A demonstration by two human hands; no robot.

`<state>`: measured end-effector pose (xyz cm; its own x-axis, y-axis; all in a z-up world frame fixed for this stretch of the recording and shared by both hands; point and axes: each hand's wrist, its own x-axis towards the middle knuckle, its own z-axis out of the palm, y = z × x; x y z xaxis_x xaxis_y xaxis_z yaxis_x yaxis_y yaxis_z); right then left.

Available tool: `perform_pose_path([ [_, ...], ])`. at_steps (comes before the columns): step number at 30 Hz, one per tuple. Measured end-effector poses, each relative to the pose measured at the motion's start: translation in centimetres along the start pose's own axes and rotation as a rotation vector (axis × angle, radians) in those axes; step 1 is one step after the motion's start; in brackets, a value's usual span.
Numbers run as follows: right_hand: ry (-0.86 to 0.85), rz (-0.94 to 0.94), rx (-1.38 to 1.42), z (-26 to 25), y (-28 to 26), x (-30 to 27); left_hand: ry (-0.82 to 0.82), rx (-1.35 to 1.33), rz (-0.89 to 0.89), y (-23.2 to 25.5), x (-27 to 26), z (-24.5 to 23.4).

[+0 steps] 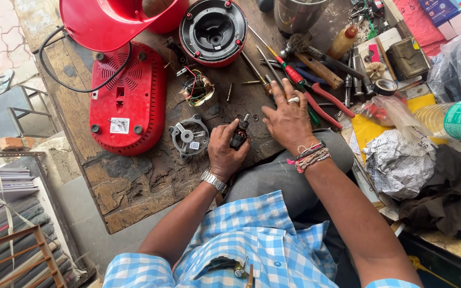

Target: The person disassembles a small electric motor, removes the rotor, and uses pliers to adjust the commutator. They then apply a lubricant from a bottle to the motor's bearings and shaft. The person handles the motor components and tools on a cluttered workbench.

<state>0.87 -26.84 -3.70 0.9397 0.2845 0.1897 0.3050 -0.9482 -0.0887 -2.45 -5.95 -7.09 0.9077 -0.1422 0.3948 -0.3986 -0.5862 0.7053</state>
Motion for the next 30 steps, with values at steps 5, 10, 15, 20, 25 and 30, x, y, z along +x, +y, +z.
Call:
perform_pose_path([
  [5, 0.173, 0.214, 0.06, 0.9, 3.6, -0.6, -0.006, 0.003, 0.012, -0.1, 0.0, 0.1],
  [10, 0.142, 0.408, 0.009, -0.2, 8.2, -2.4, -0.023, 0.026, 0.014, -0.3, -0.1, 0.1],
  [15, 0.029, 0.391, -0.142, 0.8, 8.4, -3.2, 0.029, -0.008, 0.038, -0.1, -0.1, 0.0],
  [20, -0.132, 0.525, -0.05, 2.0, 9.5, -3.5, 0.007, -0.009, 0.017, -0.2, -0.1, 0.0],
  [25, -0.16, 0.571, -0.085, 2.6, 10.0, -4.3, 0.008, -0.003, 0.014, -0.2, -0.3, -0.1],
  [30, -0.094, 0.58, -0.122, -0.3, 8.7, -4.0, 0.022, 0.0, 0.019, 0.0, -0.1, -0.1],
])
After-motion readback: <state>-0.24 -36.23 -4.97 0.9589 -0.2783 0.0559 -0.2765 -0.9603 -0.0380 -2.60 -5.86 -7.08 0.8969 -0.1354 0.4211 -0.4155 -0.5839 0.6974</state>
